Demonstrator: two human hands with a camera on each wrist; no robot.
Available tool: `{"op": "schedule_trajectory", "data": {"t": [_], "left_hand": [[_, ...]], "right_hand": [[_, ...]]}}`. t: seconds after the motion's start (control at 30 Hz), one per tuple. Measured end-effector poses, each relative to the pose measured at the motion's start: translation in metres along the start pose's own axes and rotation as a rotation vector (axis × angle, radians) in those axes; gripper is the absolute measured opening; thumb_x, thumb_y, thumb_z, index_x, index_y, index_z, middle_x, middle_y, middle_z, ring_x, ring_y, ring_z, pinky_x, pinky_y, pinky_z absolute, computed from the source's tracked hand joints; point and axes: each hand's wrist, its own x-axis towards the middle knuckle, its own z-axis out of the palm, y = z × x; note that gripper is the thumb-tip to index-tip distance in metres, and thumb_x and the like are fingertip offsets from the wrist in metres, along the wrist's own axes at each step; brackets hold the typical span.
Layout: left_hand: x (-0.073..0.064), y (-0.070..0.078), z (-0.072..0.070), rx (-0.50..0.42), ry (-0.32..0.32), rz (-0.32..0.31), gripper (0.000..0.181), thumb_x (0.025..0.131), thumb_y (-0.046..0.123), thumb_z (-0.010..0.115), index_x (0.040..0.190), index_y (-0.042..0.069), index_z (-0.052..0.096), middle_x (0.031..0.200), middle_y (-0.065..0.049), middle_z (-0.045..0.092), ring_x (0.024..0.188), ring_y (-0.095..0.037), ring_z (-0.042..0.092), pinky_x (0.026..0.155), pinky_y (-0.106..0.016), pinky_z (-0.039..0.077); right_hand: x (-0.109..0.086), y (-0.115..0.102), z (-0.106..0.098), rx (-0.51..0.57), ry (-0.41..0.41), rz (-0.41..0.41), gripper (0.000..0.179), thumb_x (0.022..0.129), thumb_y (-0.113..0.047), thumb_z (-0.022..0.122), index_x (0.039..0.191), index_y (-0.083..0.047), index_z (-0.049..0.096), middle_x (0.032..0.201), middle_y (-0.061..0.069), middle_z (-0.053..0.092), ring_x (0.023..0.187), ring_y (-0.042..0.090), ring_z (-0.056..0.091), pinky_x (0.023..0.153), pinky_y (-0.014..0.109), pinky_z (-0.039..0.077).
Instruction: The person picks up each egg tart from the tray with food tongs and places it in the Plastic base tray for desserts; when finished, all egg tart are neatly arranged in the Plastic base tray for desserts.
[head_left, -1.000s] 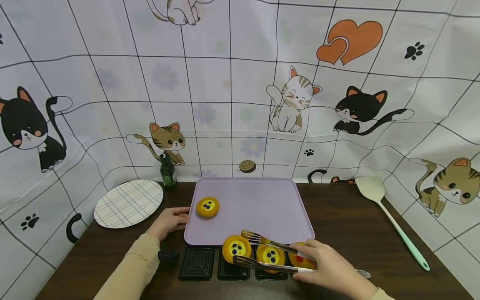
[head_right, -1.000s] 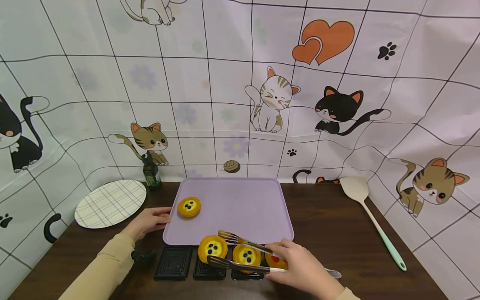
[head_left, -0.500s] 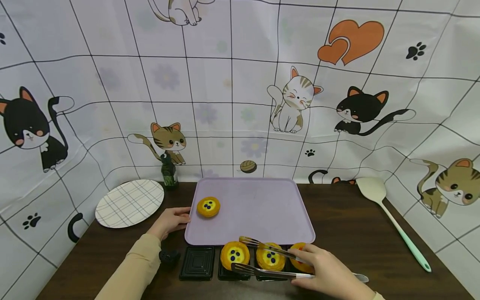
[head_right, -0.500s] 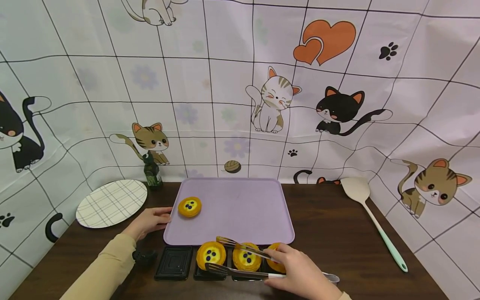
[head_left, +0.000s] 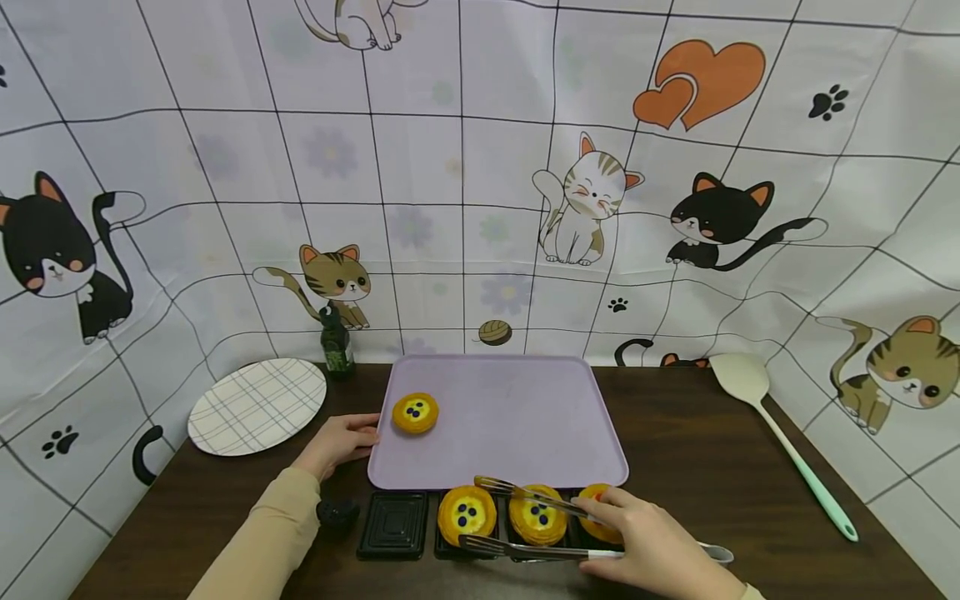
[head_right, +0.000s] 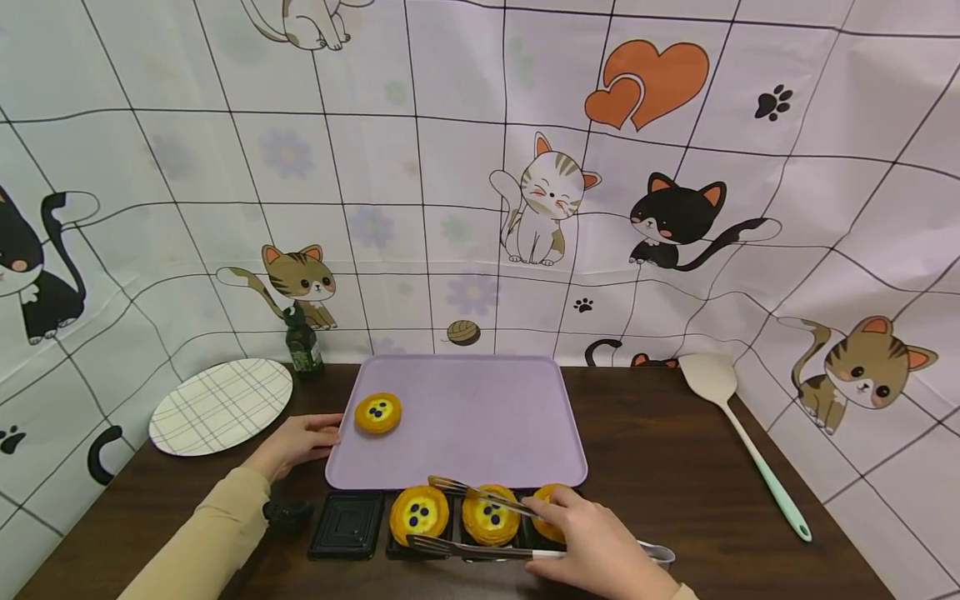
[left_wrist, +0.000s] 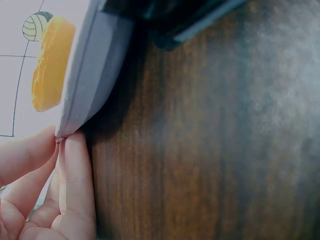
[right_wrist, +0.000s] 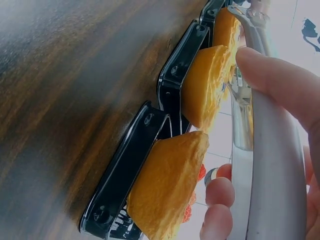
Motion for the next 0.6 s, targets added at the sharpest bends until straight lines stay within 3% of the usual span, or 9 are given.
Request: {"op": "schedule_trajectory", "data": {"t": [0.33,0.6], "left_hand": [[-0.0004,-0.0021,-0.0011,0.002,-0.012,-0.009,0.047,0.093,0.002,0.057,0.137,-0.008,0.044,0.13,-0.029,0.051,0.101,-0.024,0.063,0.084,-0.036,0.056],[0.0005,-0.0018,0.0004,-0.005,-0.004,-0.017,0.047,0.092,0.0,0.057,0.137,-0.008,0.045,0.123,-0.027,0.057,0.098,-0.021,0.063,0.084,-0.036,0.056]], "right_hand": [[0.0003,-0.0001,0.0,0.002,-0.028,0.036,0.063,0.072,-0.053,0.076,0.124,-0.02,0.063,0.092,-0.009,0.052,0.069,-0.001,0.046,0.055,0.017,0.044],[-0.0011,0.0005,-0.0009,0.001,-0.02,0.056,0.064,0.072,-0.055,0.075,0.124,-0.022,0.063,0.095,-0.01,0.053,0.072,-0.001,0.049,0.058,0.019,0.048]]}}
